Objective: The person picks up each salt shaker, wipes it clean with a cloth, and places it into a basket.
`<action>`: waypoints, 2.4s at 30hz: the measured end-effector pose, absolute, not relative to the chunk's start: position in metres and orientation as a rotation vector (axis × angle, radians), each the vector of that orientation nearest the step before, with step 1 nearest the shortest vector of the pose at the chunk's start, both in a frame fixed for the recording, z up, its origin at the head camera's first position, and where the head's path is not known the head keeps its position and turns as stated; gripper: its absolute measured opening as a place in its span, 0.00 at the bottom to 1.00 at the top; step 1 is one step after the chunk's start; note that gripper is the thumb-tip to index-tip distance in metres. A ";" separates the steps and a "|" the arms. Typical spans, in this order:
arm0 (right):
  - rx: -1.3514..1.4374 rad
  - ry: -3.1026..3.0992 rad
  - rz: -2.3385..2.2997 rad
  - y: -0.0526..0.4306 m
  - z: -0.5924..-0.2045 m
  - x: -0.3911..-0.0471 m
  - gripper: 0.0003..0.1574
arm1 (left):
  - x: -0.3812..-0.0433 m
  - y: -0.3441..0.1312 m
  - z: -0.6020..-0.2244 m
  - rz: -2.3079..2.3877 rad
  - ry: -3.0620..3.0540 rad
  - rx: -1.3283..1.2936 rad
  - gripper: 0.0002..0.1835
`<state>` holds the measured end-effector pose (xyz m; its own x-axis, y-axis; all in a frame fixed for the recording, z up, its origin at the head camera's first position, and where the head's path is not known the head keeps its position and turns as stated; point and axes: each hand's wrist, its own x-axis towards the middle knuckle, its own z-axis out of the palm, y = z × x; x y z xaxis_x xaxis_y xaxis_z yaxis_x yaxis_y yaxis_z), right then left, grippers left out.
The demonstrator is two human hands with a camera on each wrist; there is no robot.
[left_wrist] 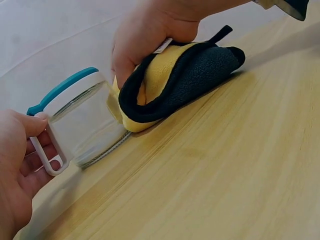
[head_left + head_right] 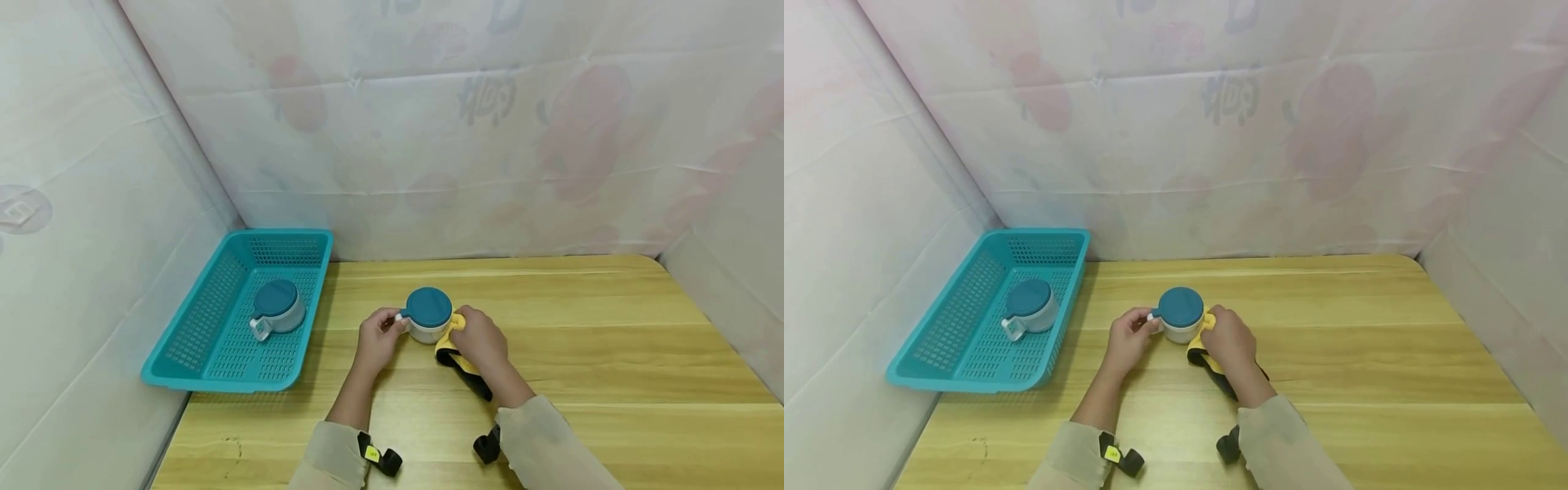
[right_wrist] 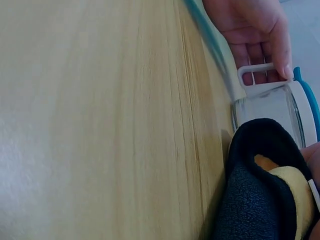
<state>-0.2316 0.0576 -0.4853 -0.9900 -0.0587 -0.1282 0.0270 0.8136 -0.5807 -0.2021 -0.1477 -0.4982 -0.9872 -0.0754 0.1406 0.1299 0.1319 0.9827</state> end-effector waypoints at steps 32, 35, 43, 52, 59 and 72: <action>-0.099 2.978 -0.913 0.034 -0.489 -0.188 0.28 | -0.217 -0.149 -0.531 -1.893 -2.198 -0.011 0.07; -0.153 3.011 -0.893 0.032 -0.488 -0.185 0.24 | -0.219 -0.149 -0.531 -1.873 -2.228 -0.002 0.07; -0.259 3.056 -0.862 0.029 -0.491 -0.179 0.21 | -0.218 -0.153 -0.532 -1.845 -2.244 -0.014 0.08; -0.070 2.953 -1.114 0.041 -0.496 -0.183 0.20 | -0.216 -0.150 -0.535 -1.850 -2.213 -0.089 0.07; 0.034 2.879 -1.195 0.057 -0.493 -0.192 0.21 | -0.215 -0.151 -0.535 -1.879 -2.223 -0.091 0.07; 0.046 2.829 -1.324 0.073 -0.484 -0.199 0.25 | -0.216 -0.154 -0.529 -1.953 -2.297 -0.115 0.09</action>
